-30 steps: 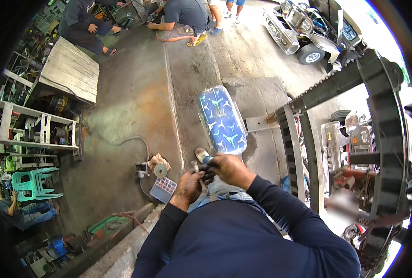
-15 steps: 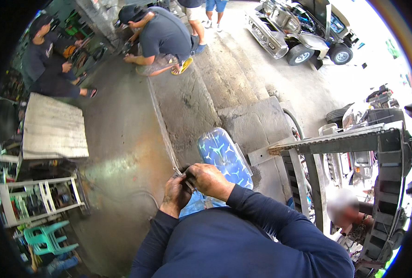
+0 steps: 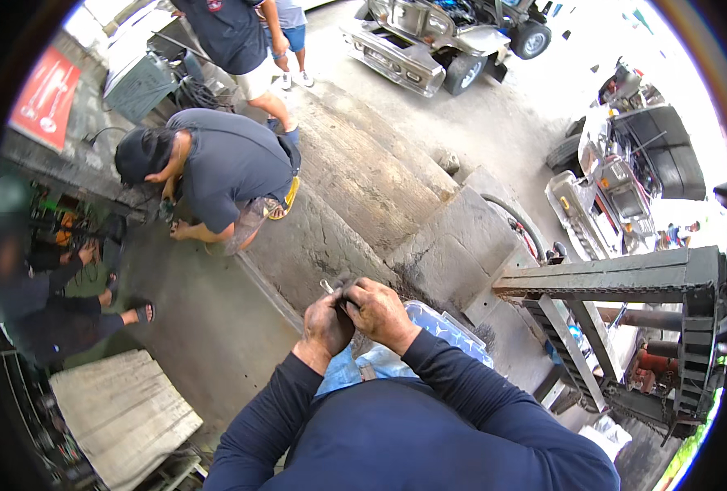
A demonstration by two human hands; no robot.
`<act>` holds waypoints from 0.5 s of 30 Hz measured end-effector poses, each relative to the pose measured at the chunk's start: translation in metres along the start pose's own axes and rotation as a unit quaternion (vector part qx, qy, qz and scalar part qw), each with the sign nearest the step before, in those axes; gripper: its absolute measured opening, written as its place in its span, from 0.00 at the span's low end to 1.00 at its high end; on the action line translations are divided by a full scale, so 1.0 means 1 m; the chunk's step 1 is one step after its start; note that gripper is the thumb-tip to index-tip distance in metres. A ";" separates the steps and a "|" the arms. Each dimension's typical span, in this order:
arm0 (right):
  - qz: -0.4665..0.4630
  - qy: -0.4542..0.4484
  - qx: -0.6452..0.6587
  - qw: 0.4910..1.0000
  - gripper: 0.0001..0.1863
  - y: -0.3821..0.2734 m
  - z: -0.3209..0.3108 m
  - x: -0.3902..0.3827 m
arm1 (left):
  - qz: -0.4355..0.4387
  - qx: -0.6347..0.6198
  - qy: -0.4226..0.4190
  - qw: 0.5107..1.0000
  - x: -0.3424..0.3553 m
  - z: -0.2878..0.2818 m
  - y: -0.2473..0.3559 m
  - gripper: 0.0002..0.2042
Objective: The person uses a bench grinder to sharpen a small metal piece, then walks to a car with its hood open. They install the piece into the engine bay and use a wrench to tighten bolts on the alternator area.
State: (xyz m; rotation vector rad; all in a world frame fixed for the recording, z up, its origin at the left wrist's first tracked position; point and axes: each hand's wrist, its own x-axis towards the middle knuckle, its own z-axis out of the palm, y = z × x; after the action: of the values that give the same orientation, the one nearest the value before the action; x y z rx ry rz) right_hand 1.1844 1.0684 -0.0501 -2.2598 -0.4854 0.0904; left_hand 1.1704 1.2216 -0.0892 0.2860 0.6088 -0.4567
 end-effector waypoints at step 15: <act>0.102 0.042 0.050 0.993 0.08 0.122 -0.106 0.264 | -0.078 0.474 0.071 0.874 0.239 0.191 0.160 0.08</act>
State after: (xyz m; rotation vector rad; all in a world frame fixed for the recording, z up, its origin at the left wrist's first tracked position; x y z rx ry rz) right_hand 1.4892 1.0189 -0.0442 -2.1997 -0.1992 0.1194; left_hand 1.5146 1.2078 -0.0635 1.2252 0.5114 -0.8843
